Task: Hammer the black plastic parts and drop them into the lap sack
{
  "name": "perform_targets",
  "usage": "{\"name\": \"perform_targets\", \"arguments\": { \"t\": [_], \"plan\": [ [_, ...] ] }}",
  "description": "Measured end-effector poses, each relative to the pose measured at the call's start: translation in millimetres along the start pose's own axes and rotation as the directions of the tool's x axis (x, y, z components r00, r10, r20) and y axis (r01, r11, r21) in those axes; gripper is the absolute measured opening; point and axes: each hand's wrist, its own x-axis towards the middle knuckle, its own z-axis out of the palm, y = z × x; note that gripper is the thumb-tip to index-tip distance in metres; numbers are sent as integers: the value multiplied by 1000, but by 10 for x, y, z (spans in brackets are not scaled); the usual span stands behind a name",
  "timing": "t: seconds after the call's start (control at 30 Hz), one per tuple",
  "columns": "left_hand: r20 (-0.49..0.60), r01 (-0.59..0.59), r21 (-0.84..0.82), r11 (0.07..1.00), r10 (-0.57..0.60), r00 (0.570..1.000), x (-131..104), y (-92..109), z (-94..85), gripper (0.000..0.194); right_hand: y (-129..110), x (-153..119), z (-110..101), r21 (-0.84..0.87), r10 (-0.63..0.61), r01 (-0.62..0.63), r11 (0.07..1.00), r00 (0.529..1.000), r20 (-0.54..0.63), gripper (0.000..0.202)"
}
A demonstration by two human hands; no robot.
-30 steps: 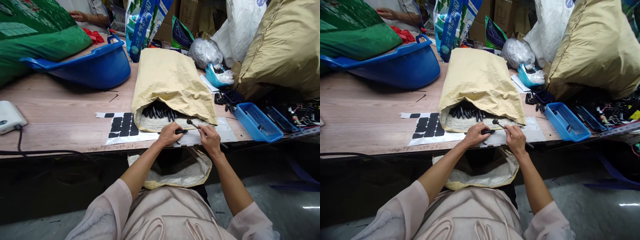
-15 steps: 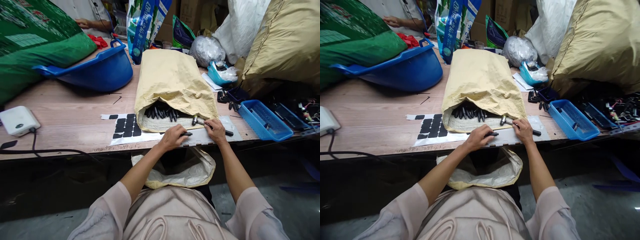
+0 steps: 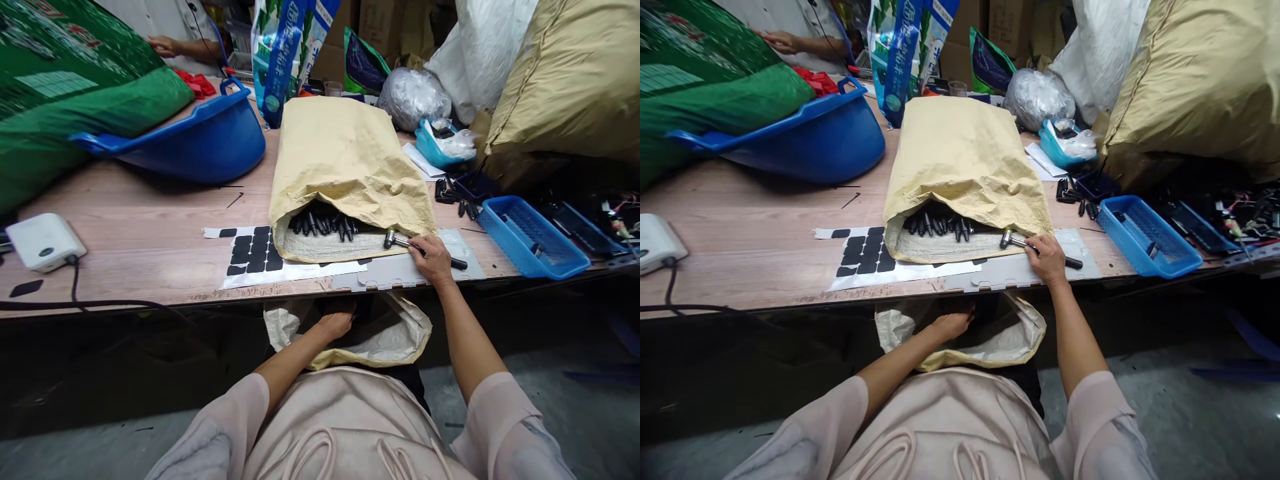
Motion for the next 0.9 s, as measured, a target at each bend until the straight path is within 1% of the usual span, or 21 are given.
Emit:
{"name": "perform_targets", "arguments": {
  "t": [0.07, 0.1, 0.17, 0.2, 0.27, 0.3, 0.33, 0.37, 0.4, 0.43, 0.47, 0.5, 0.53, 0.57, 0.6, 0.63, 0.67, 0.77, 0.83, 0.9],
  "plan": [
    [-18, 50, 13, 999, -49, 999, -24, 10, -35, 50, 3, 1, 4, 4, -3, 3, 1000, 1000, -4, 22],
    [-10, 82, 34, 996, -81, 997, -67, 41, -68, 50, 5, 1, 6, 4, -4, 4, 1000, 1000, -5, 22],
    [30, 87, 72, 994, -90, 996, -198, 138, -180, 41, 7, 0, 9, 4, -4, 4, 1000, 1000, -7, 22],
    [58, 54, 80, 995, -59, 997, -276, 195, -268, 35, 8, -1, 10, 4, -5, 5, 1000, 1000, -7, 22],
    [86, -65, 41, 997, 61, 994, -421, 297, -524, 22, 9, -3, 12, 4, -7, 7, 1000, 1000, -4, 23],
    [66, -126, -7, 992, 127, 990, -470, 330, -693, 19, 9, -4, 14, 4, -7, 7, 1000, 1000, -3, 23],
    [14, -160, -62, 985, 161, 987, -495, 345, -885, 19, 9, -5, 15, 2, -5, 5, 1000, 1000, -2, 23],
    [-71, -164, -115, 980, 156, 985, -491, 341, -1091, 23, 9, -6, 17, -1, -3, 3, 1000, 1000, -2, 22],
    [-203, -112, -138, 984, 83, 976, -457, 316, -1302, 27, 9, -6, 19, -5, -1, 1, 1000, 1000, -2, 22],
    [-350, -14, -142, 990, -37, 936, -396, 273, -1507, 28, 8, -5, 20, -9, 0, 0, 1000, 1000, -3, 22],
    [-481, 104, -150, 983, -164, 861, -313, 216, -1696, 27, 6, -5, 20, -13, 0, 0, 1000, 1000, -3, 22],
    [-592, 220, -161, 962, -272, 759, -215, 152, -1861, 26, 4, -3, 19, -15, -1, 1, 1000, 1000, -3, 22],
    [-656, 315, -188, 930, -357, 665, -110, 85, -1996, 25, 1, -2, 18, -17, -3, 2, 1000, 1000, -2, 22],
    [-680, 381, -220, 898, -421, 601, -7, 23, -2099, 24, -2, 0, 17, -19, -4, 4, 1000, 1000, 0, 22],
    [-682, 429, -248, 868, -471, 560, 88, -32, -2172, 25, -6, 1, 15, -19, -4, 4, 1000, 1000, 1, 21],
    [-668, 460, -271, 845, -509, 542, 171, -76, -2216, 26, -9, 3, 14, -20, -3, 3, 1000, 1000, 2, 21],
    [-650, 479, -287, 829, -536, 539, 237, -108, -2238, 27, -11, 4, 14, -19, -1, 1, 1000, 1000, 3, 21],
    [-614, 505, -295, 811, -566, 550, 328, -155, -2231, 28, -14, 5, 15, -8, 4, -4, 1000, 1000, -1, 20],
    [-600, 512, -284, 811, -567, 565, 307, -162, -2206, 24, -14, 4, 17, 2, 6, -6, 1000, 1000, -7, 20],
    [-617, 498, -264, 826, -541, 571, 237, -152, -2173, 21, -15, 3, 19, 10, 10, -10, 1000, 1000, -14, 20]
  ]
}}
